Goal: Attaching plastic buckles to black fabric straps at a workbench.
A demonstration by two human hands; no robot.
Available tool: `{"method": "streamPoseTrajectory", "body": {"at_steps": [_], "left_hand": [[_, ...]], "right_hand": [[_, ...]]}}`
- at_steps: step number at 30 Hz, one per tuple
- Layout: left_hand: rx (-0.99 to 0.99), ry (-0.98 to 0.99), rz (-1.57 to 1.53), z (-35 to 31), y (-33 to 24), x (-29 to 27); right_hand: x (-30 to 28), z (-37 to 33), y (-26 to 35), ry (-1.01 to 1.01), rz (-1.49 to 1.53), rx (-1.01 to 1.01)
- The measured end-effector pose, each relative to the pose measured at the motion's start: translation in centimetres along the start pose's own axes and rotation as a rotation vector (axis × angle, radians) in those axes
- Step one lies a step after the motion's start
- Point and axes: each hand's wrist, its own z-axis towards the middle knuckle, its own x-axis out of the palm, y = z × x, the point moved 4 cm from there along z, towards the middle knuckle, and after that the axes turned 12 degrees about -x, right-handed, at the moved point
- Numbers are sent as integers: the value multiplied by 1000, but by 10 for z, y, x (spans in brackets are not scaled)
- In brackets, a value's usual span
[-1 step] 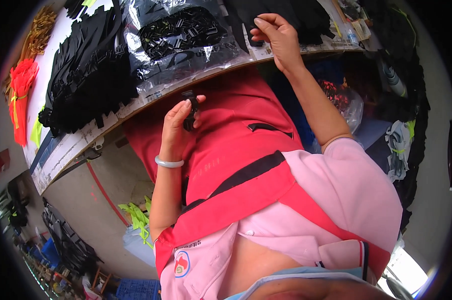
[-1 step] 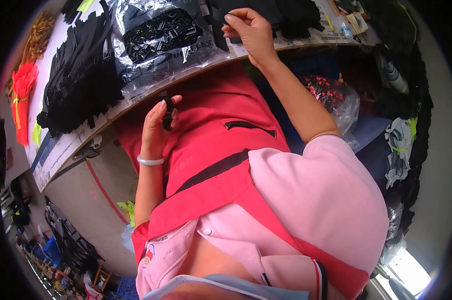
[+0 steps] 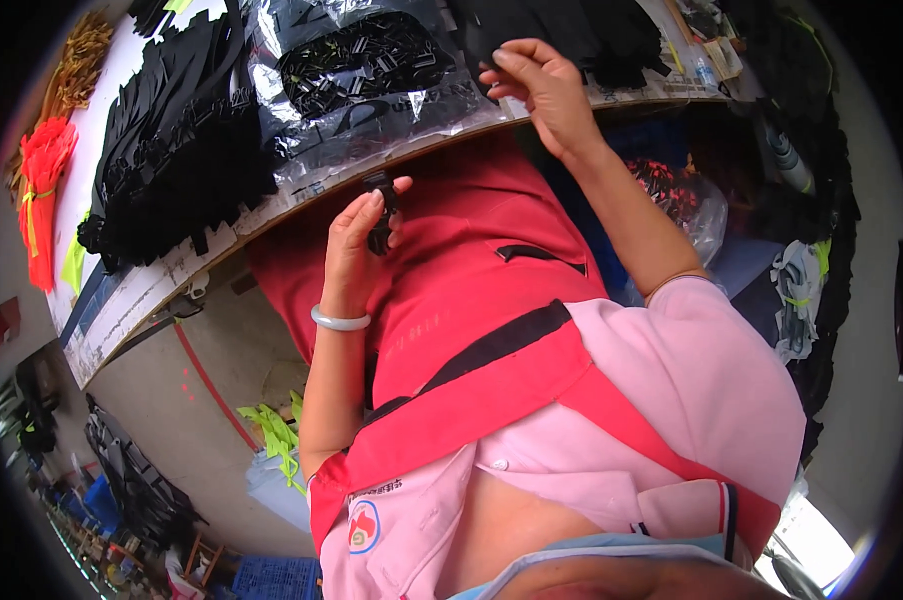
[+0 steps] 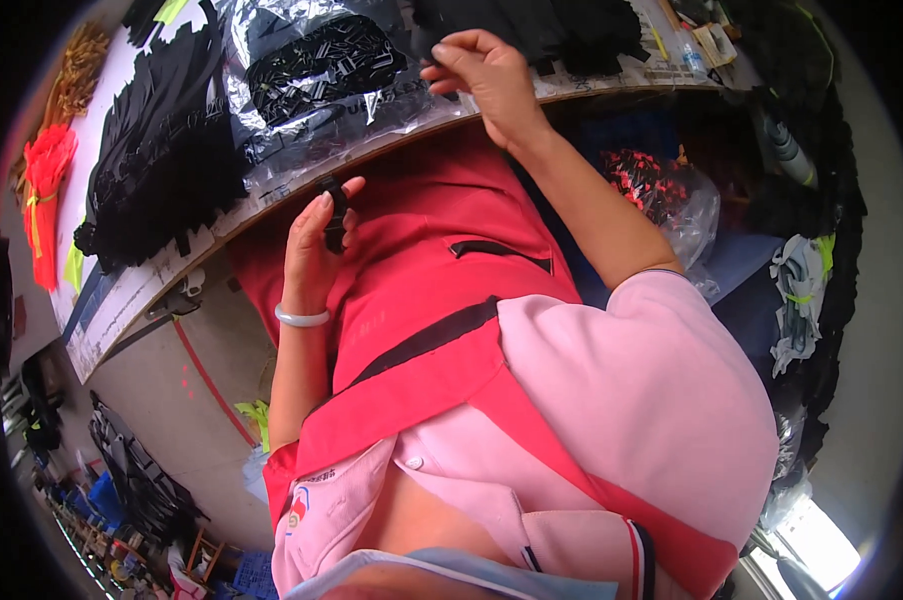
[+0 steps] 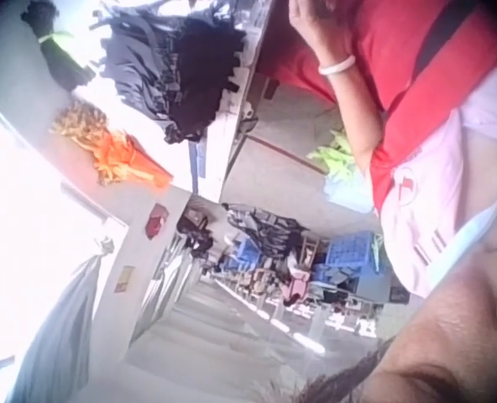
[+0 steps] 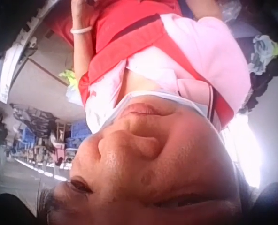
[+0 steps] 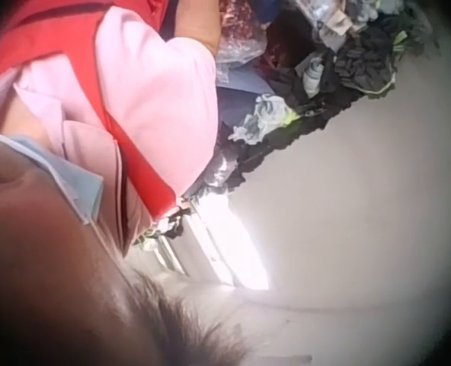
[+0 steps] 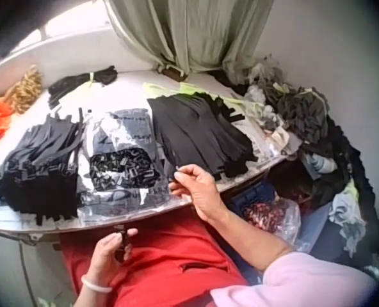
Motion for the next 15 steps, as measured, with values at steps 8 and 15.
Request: {"method": "streamPoseTrajectory", "body": {"at_steps": [8, 15], "left_hand": [[164, -110, 374, 9, -20, 20], [183, -155, 1015, -18, -5, 2]], "right_hand": [[56, -88, -54, 469, -65, 331], [73, -81, -61, 649, 29, 599]]}}
